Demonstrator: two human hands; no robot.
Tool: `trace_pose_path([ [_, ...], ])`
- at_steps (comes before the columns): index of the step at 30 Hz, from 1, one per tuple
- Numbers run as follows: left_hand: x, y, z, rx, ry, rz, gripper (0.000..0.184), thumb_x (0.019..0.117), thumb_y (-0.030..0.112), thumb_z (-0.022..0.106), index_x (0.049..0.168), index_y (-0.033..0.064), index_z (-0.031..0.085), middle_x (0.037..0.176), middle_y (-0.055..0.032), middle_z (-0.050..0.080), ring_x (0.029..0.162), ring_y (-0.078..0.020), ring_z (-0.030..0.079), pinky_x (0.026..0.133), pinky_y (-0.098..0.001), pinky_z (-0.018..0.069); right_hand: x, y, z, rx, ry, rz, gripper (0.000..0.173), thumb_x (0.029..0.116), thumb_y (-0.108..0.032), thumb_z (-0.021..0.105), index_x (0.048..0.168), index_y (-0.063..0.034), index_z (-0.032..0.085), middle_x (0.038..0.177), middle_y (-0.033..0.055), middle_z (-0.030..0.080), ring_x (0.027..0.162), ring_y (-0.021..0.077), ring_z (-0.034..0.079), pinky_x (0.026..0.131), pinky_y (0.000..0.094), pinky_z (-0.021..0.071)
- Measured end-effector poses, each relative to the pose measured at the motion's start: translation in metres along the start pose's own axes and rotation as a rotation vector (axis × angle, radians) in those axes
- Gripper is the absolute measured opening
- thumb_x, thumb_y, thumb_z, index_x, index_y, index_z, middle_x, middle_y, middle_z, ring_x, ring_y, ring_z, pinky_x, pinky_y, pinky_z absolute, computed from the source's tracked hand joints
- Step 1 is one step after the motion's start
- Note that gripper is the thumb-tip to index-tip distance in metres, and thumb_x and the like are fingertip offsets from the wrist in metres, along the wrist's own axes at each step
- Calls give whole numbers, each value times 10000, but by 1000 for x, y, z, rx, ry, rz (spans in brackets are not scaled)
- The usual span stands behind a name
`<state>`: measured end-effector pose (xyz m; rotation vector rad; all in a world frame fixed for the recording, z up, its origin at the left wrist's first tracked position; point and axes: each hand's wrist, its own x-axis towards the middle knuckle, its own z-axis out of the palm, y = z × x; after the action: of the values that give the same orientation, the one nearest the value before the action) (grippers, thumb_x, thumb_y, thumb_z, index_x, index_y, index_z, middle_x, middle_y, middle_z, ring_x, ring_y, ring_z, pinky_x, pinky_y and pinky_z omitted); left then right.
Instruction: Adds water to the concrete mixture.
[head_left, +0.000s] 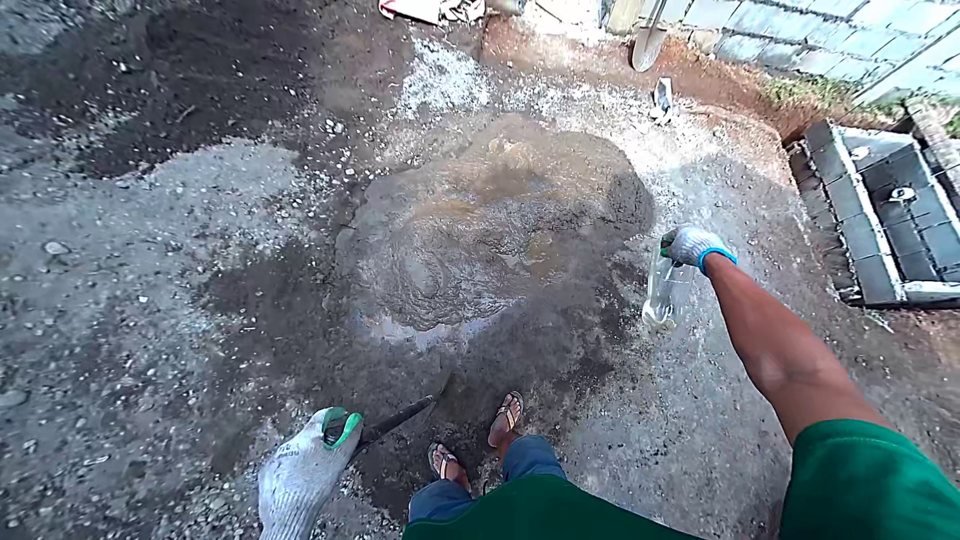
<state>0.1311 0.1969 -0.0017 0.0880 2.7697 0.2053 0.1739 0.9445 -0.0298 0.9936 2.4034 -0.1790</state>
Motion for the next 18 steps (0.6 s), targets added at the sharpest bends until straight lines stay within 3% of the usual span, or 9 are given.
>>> trace_pose_path([
  [6, 2, 3, -3, -12, -31, 3, 434, 939, 550, 605, 1184, 209, 712, 1012, -176, 743, 947, -432, 709, 782, -704, 514, -39, 34, -16, 47, 114, -19, 165, 972, -308, 630, 1007, -202, 751, 955, 154, 740, 913, 407, 694, 785, 727, 467],
  [12, 10, 7, -4, -27, -55, 3, 446, 925, 564, 607, 1180, 215, 715, 1018, -176, 741, 960, -423, 705, 805, -711, 509, -83, 71, 40, 124, 249, -29, 202, 990, -301, 612, 1067, -194, 766, 987, 168, 743, 961, 431, 687, 849, 735, 463],
  [14, 13, 3, -4, -42, -66, 12, 443, 925, 557, 618, 1177, 206, 716, 1013, -184, 738, 958, -438, 699, 803, -717, 504, -95, 86, 68, 148, 232, -10, 212, 985, -328, 612, 1045, -190, 762, 963, 159, 741, 931, 423, 691, 821, 727, 479],
  [18, 22, -11, -5, -57, -97, 11, 460, 916, 584, 605, 1186, 229, 715, 1058, -164, 738, 994, -420, 696, 836, -712, 502, -120, 92, 100, 140, 65, 32, 241, 985, -350, 577, 1093, -222, 750, 1034, 121, 747, 1005, 369, 695, 897, 682, 490],
])
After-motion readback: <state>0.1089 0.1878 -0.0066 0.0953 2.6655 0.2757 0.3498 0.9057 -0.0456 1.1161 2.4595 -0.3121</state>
